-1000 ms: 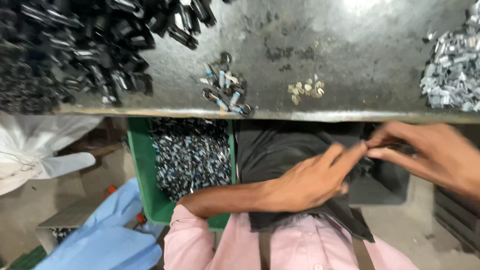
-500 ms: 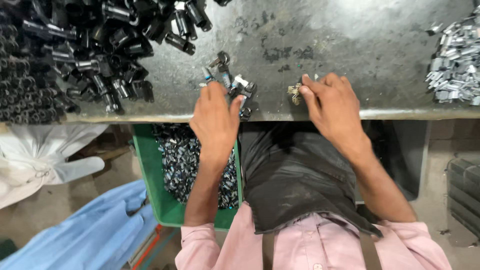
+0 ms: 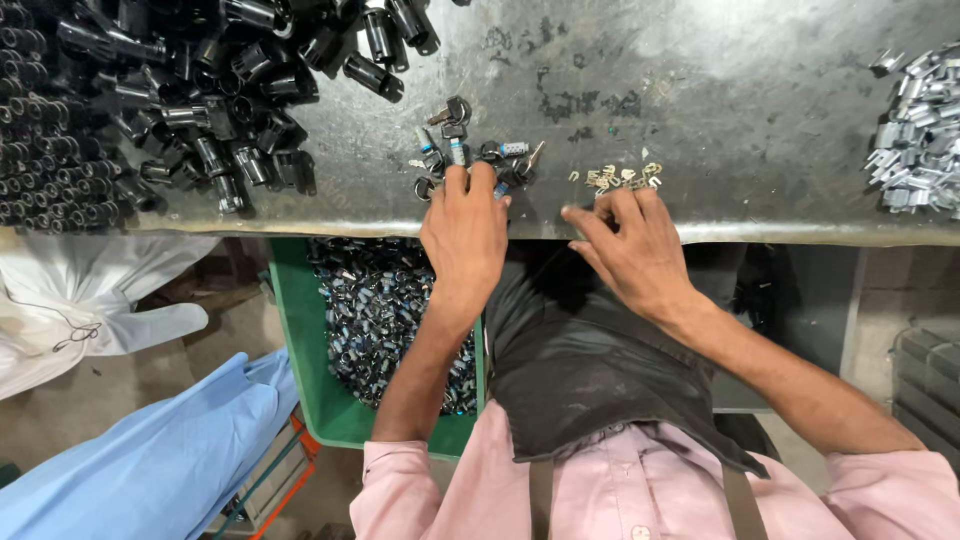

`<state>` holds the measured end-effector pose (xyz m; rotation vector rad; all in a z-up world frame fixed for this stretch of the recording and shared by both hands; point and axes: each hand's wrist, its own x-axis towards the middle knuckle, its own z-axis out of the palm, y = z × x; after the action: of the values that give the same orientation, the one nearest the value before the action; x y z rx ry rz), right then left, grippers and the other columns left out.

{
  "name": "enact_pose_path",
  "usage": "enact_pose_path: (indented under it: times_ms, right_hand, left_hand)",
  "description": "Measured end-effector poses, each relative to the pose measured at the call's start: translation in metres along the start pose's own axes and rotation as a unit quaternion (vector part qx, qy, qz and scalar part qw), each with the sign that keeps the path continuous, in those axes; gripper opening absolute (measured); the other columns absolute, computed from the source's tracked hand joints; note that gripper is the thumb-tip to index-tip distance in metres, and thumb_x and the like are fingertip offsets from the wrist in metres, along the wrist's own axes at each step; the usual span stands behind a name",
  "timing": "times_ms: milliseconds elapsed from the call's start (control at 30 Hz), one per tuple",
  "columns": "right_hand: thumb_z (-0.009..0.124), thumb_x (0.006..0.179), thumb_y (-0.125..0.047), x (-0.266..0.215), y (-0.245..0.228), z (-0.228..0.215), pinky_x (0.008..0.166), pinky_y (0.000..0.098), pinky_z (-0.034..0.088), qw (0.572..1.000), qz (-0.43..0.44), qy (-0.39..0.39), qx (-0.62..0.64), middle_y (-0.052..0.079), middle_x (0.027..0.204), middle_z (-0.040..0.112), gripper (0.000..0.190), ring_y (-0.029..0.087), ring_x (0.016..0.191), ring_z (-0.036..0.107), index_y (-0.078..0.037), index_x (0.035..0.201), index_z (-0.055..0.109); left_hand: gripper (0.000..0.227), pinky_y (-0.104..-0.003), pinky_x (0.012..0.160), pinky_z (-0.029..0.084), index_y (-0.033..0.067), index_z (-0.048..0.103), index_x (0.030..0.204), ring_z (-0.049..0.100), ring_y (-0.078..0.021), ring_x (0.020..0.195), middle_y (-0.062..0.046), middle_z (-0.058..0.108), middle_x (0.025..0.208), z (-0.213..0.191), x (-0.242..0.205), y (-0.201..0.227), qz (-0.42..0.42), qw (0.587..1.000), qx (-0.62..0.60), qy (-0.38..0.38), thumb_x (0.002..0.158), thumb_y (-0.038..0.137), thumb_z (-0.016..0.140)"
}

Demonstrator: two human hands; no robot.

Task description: The person assembles small lock cylinders by hand at a metal workbench. They pick up a black cylindrical housing, insert a small metal component, and place the assembled unit on the table. This process is repeated multiple times with parts drawn from piles on the table and a green bin below.

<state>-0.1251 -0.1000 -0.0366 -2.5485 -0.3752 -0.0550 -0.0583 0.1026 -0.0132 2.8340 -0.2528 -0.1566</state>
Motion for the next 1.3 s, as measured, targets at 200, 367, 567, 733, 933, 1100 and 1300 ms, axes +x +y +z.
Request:
enact_pose_path:
  times_ms: [200, 367, 567, 733, 933, 1100, 1300]
  right_hand:
    - [0.083, 0.089, -0.021, -0.006, 0.004, -0.017, 0.088, 0.0405, 0.046, 0.992, 0.068, 0.050, 0.094, 0.011, 0.111, 0.056, 0.044, 0.030, 0.103, 0.050, -0.012, 0.130, 0.070]
    - [0.079, 0.094, -0.018, -0.028, 0.036, -0.041, 0.095, 0.0423, 0.045, 0.982, 0.129, 0.109, 0.087, 0.011, 0.119, 0.063, 0.028, 0.032, 0.114, 0.054, -0.012, 0.120, 0.073]
    - [0.070, 0.104, -0.009, -0.047, 0.146, -0.094, 0.109, 0.0411, 0.041, 0.965, 0.150, 0.171, -0.129, 0.010, 0.118, 0.065, 0.019, 0.027, 0.117, 0.055, -0.007, 0.122, 0.069]
    - [0.073, 0.092, -0.011, -0.033, 0.189, -0.106, 0.101, 0.0388, 0.045, 0.966, 0.101, 0.121, -0.203, 0.008, 0.108, 0.068, 0.022, 0.028, 0.105, 0.055, -0.008, 0.114, 0.072]
    - [0.075, 0.101, -0.005, -0.019, 0.169, -0.106, 0.090, 0.0352, 0.052, 0.971, 0.100, 0.099, -0.191, 0.010, 0.102, 0.068, 0.011, 0.026, 0.096, 0.062, -0.007, 0.112, 0.075]
    - [0.067, 0.104, 0.001, -0.022, 0.130, -0.102, 0.077, 0.0284, 0.051, 0.939, 0.264, 0.122, 0.181, 0.009, 0.105, 0.073, 0.016, 0.018, 0.088, 0.067, -0.003, 0.116, 0.076]
    - [0.067, 0.099, 0.009, -0.007, 0.055, -0.069, 0.091, 0.0247, 0.058, 0.832, 0.237, 0.155, 0.477, 0.011, 0.114, 0.071, 0.018, 0.012, 0.099, 0.070, 0.004, 0.115, 0.071]
  left_hand:
    - [0.026, -0.048, 0.087, 0.050, 0.0135, 0.064, 0.111, 0.059, -0.0346, 0.105, -0.009, 0.061, 0.111, -0.024, 0.015, -0.013, 0.009, 1.000, -0.014, -0.010, 0.088, 0.013, 0.076]
    - [0.042, -0.057, 0.104, 0.036, 0.0097, 0.065, 0.123, 0.044, -0.0418, 0.129, -0.016, 0.057, 0.132, -0.028, 0.020, -0.009, 0.097, 0.992, -0.055, 0.054, 0.087, 0.026, 0.079]
    - [0.027, -0.064, 0.124, 0.023, 0.0133, 0.068, 0.119, 0.035, -0.0360, 0.147, -0.009, 0.057, 0.137, 0.012, 0.019, -0.012, 0.195, 0.976, -0.003, 0.099, 0.099, 0.031, 0.072]
    - [0.022, -0.055, 0.114, 0.035, 0.0099, 0.065, 0.109, 0.044, -0.0355, 0.137, -0.010, 0.060, 0.135, -0.015, 0.046, -0.055, 0.210, 0.971, -0.036, 0.107, 0.100, 0.029, 0.073]
    - [0.052, -0.049, 0.095, 0.042, 0.0059, 0.058, 0.137, 0.052, -0.0386, 0.109, -0.013, 0.061, 0.129, 0.009, 0.177, -0.019, 0.243, 0.942, 0.068, 0.222, 0.087, 0.003, 0.070]
    - [0.036, -0.042, 0.086, 0.049, 0.0090, 0.060, 0.123, 0.059, -0.0307, 0.099, -0.014, 0.058, 0.113, 0.021, 0.183, -0.011, 0.180, 0.968, -0.124, 0.125, 0.092, 0.010, 0.078]
    - [0.040, -0.035, 0.100, 0.058, 0.0073, 0.055, 0.138, 0.065, -0.0197, 0.112, -0.007, 0.052, 0.120, -0.003, 0.060, 0.039, 0.147, 0.770, -0.581, -0.221, 0.100, 0.006, 0.067]
